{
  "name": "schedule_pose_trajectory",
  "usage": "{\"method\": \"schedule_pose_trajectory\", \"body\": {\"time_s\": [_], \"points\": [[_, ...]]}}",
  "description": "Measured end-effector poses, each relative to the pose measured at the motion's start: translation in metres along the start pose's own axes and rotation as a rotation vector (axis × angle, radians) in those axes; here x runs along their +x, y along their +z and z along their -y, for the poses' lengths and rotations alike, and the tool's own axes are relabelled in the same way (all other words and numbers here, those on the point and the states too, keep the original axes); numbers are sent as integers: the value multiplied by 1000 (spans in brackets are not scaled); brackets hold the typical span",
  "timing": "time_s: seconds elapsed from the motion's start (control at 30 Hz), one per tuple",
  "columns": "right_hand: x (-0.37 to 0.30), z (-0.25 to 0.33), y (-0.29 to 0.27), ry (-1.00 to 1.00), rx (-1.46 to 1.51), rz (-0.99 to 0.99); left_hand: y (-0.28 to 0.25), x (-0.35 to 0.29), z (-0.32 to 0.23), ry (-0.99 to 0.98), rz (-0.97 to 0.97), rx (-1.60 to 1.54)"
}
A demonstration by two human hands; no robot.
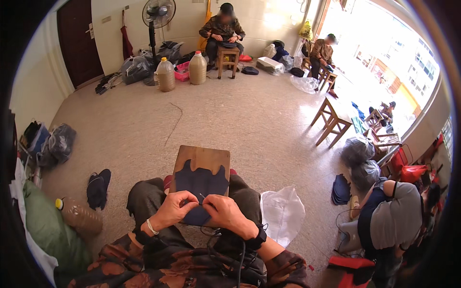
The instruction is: Manual threading and assembly of fabric shoe upper components using a needle.
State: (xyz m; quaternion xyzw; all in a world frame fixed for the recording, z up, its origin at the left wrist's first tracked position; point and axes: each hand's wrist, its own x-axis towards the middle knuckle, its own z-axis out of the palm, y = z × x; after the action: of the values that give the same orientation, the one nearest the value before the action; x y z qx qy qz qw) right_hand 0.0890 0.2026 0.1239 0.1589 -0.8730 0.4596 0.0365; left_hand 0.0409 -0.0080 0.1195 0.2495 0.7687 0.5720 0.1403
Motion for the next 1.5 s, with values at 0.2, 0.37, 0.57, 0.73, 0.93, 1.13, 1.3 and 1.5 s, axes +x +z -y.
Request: {"method": "schedule_pose_trajectory", "body": {"time_s": [0.2,0.37,0.57,0.73,0.93,1.13,1.3,1.5], "points": [[1,11,-1,13,40,4,6,3,6,146,-56,111],[-2,11,-4,84,57,33,1,0,7,105,36,63],[0,15,3,89,79,36,0,-3,13,108,30,47],[-1,13,6,66,41,34,1,-8,12,44,26,-3],[-6,7,11,47,52,-30,4,-7,19,31,96,-138],[4,-9,13,220,213,-139,-2,5,47,-409,-22,-780],[-3,-13,21,326,370,-162,7,8,49,-394,39,-959],[-12,-16,28,351,487,-138,12,1,30,-426,47,-905]]}}
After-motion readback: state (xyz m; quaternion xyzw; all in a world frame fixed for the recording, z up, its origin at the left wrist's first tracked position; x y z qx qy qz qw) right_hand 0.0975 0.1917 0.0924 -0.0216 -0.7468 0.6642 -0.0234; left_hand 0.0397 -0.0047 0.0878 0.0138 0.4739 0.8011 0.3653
